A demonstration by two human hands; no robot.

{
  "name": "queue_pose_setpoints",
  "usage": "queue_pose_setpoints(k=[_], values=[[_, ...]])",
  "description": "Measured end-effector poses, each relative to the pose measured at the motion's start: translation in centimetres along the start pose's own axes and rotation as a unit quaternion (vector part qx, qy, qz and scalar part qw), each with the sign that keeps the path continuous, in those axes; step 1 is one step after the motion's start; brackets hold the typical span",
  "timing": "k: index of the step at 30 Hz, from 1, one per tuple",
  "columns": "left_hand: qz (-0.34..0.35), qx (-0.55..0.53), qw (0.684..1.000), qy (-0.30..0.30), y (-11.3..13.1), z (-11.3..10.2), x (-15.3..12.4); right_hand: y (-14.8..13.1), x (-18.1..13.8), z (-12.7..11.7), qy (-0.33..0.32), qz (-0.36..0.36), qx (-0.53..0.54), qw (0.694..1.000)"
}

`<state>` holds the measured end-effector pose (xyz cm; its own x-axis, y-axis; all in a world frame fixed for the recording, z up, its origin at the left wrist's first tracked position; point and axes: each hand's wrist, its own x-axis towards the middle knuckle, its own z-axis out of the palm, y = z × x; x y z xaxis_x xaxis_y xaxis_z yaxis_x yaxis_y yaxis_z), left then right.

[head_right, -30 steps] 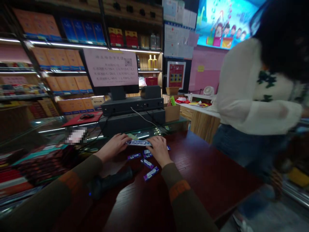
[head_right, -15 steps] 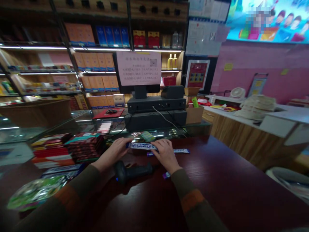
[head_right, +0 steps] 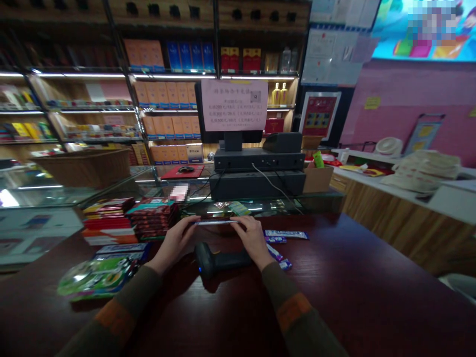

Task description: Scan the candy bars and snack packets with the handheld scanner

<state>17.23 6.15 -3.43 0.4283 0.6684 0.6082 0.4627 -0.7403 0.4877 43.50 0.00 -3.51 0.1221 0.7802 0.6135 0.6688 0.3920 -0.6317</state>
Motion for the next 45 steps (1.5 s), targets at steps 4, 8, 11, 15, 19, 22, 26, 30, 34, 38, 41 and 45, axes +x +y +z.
queue_pose_setpoints(k=[4,8,11,15,19,22,26,30,34,38,41,45], values=[[-0.021,-0.031,0.999,0.032,-0.3,0.5,-0.3,0.2,0.3,0.9,0.012,0.059,0.065,0.996],[0.007,-0.016,0.999,0.048,-0.9,0.8,-0.3,0.4,0.6,1.3,0.022,0.106,0.080,0.991],[0.029,0.016,0.999,0.038,-1.2,0.8,-0.4,0.5,0.7,1.4,0.027,0.115,0.092,0.989],[0.032,0.063,0.997,0.030,-1.5,0.8,-0.6,0.4,0.7,1.6,0.020,0.110,0.105,0.988],[0.049,0.102,0.993,0.018,-1.6,0.5,-0.8,0.5,0.6,1.9,0.009,0.120,0.112,0.986],[0.072,0.151,0.985,0.029,-1.1,-0.1,-0.9,0.9,0.6,2.2,0.000,0.133,0.145,0.980],[0.065,0.232,0.969,0.050,0.0,-0.9,-1.1,1.3,0.5,2.3,-0.003,0.140,0.200,0.970],[0.052,0.268,0.960,0.063,0.6,-1.4,-1.4,2.0,0.5,1.9,-0.003,0.146,0.186,0.972],[0.051,0.273,0.957,0.085,0.1,-1.7,-1.7,2.1,0.1,1.4,0.008,0.141,0.132,0.981],[0.062,0.281,0.951,0.114,-0.6,-2.0,-2.0,1.1,-0.8,0.9,-0.041,0.058,0.018,0.997],[0.073,0.299,0.943,0.129,-1.0,-2.2,-2.3,0.3,-1.5,0.4,-0.093,-0.016,-0.058,0.994],[0.081,0.331,0.930,0.138,-1.3,-2.6,-2.8,-0.2,-2.1,-0.7,-0.131,-0.062,-0.084,0.986]])
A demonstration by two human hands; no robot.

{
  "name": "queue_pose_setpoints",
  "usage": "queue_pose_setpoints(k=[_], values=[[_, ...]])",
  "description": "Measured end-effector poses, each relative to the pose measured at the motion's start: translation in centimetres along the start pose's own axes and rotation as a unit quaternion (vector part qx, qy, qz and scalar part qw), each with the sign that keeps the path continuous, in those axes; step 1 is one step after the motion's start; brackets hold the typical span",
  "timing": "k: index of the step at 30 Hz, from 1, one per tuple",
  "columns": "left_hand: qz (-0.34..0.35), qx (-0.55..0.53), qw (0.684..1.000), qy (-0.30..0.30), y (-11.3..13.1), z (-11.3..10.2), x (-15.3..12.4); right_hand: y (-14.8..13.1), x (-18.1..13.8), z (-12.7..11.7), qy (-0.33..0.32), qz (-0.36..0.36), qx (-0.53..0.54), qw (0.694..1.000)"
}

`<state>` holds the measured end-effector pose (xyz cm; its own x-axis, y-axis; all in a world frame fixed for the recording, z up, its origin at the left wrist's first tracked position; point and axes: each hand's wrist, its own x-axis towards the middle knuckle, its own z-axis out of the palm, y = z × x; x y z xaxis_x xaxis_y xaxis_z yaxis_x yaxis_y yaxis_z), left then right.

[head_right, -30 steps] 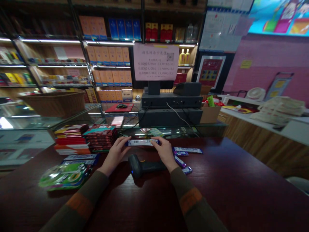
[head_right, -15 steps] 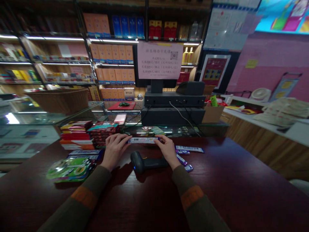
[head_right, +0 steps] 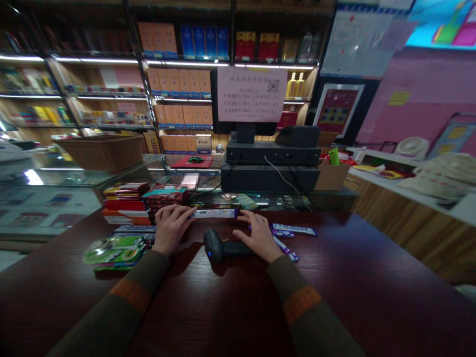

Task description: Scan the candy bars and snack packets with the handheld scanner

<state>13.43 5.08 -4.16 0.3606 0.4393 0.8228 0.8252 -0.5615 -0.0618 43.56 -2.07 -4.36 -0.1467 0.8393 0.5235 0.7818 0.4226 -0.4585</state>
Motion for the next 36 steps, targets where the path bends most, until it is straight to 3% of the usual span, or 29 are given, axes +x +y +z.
queue_pose_setpoints(k=[7,11,19,26,36], values=[[-0.003,0.025,1.000,-0.012,-0.4,-0.7,-0.6,-1.7,-0.9,-0.2,-0.145,-0.085,-0.029,0.985],[-0.006,0.025,1.000,-0.006,-0.3,-0.8,-0.6,-2.3,-1.0,0.5,-0.179,-0.111,-0.045,0.977],[-0.006,0.031,0.999,0.006,-0.2,-0.6,-0.6,-2.2,-1.0,0.7,-0.165,-0.103,-0.037,0.980],[-0.001,0.026,1.000,0.007,-0.3,-0.1,-0.8,-2.9,-0.6,-0.6,-0.094,-0.126,-0.041,0.987],[-0.012,0.021,1.000,0.013,-0.5,0.4,-1.0,-3.8,-0.6,-0.5,-0.097,-0.142,-0.044,0.984]])
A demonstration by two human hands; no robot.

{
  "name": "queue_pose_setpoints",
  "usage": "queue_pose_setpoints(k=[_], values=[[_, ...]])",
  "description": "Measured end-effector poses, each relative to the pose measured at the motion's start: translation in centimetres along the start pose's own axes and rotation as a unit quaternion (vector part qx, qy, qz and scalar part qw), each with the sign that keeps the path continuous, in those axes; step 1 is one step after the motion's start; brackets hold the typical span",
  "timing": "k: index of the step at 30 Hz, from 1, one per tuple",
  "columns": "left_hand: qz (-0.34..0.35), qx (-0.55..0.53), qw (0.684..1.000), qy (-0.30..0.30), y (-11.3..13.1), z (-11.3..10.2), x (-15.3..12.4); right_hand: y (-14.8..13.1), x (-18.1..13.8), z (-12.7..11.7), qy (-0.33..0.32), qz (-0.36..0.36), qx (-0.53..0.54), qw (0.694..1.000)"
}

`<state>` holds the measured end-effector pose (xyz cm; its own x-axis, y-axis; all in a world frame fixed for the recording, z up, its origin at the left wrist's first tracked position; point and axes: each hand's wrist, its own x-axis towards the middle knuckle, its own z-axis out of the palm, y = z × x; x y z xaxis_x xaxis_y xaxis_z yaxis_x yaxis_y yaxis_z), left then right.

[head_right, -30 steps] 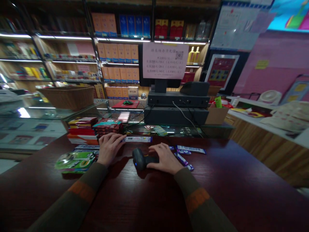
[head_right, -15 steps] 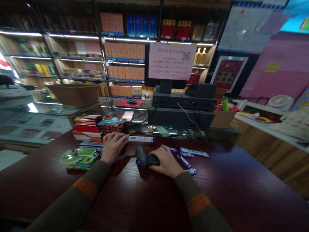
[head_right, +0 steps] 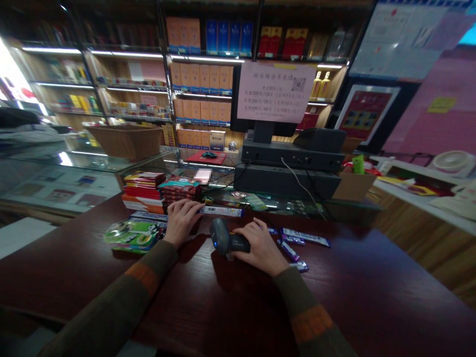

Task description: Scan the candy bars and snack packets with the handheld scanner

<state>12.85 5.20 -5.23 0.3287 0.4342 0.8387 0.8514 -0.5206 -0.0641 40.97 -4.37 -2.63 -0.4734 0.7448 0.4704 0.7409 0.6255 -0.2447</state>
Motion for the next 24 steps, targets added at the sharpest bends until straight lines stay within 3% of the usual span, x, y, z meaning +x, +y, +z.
queue_pose_setpoints(k=[12,24], values=[[-0.019,-0.025,0.999,-0.017,-0.2,0.0,-0.1,0.2,0.0,0.2,-0.017,0.011,0.007,1.000],[-0.028,-0.023,0.999,-0.009,-0.2,-0.2,-0.2,1.3,-0.6,1.2,-0.086,0.055,0.023,0.994]])
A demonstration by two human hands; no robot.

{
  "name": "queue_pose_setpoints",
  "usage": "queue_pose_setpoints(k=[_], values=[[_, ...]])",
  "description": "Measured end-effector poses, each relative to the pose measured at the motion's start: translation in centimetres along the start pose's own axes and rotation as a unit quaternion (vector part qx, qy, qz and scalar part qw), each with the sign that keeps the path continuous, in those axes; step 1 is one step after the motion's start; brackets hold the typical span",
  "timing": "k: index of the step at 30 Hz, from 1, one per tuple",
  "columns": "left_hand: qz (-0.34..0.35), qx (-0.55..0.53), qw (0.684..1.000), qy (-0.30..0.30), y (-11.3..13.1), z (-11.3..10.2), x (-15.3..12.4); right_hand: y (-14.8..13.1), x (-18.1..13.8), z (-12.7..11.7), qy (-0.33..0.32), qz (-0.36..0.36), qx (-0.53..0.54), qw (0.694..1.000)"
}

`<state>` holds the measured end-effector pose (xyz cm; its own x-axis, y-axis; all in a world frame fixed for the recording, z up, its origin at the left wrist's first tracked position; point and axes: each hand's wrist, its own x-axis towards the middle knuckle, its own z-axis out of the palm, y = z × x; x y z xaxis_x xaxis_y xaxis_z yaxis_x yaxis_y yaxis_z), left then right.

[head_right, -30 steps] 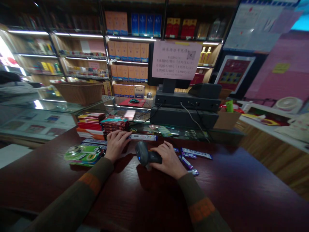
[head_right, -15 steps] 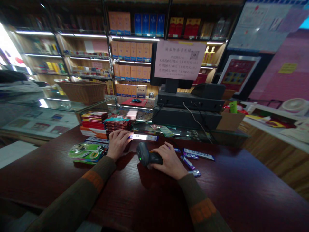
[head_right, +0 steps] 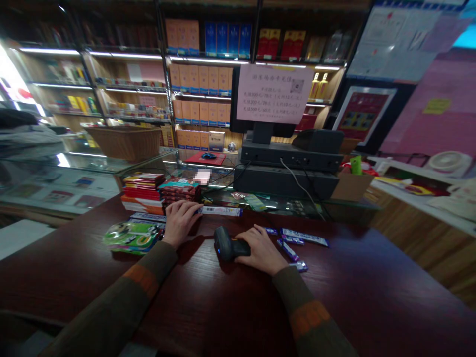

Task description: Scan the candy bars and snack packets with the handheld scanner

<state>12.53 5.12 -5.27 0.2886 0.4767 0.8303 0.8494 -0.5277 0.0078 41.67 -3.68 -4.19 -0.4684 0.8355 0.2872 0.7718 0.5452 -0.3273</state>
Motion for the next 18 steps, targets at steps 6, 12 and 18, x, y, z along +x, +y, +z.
queue_pose_setpoints(k=[6,12,18], values=[[0.006,0.002,1.000,0.007,-0.1,0.1,0.0,0.3,-0.2,-0.2,-0.006,0.007,0.022,1.000],[0.005,-0.005,1.000,0.012,0.0,0.2,0.0,1.3,0.7,-0.2,0.124,0.095,0.090,0.984],[0.021,-0.017,1.000,0.016,0.6,0.3,0.2,2.8,2.8,1.1,0.255,0.214,0.150,0.931]])
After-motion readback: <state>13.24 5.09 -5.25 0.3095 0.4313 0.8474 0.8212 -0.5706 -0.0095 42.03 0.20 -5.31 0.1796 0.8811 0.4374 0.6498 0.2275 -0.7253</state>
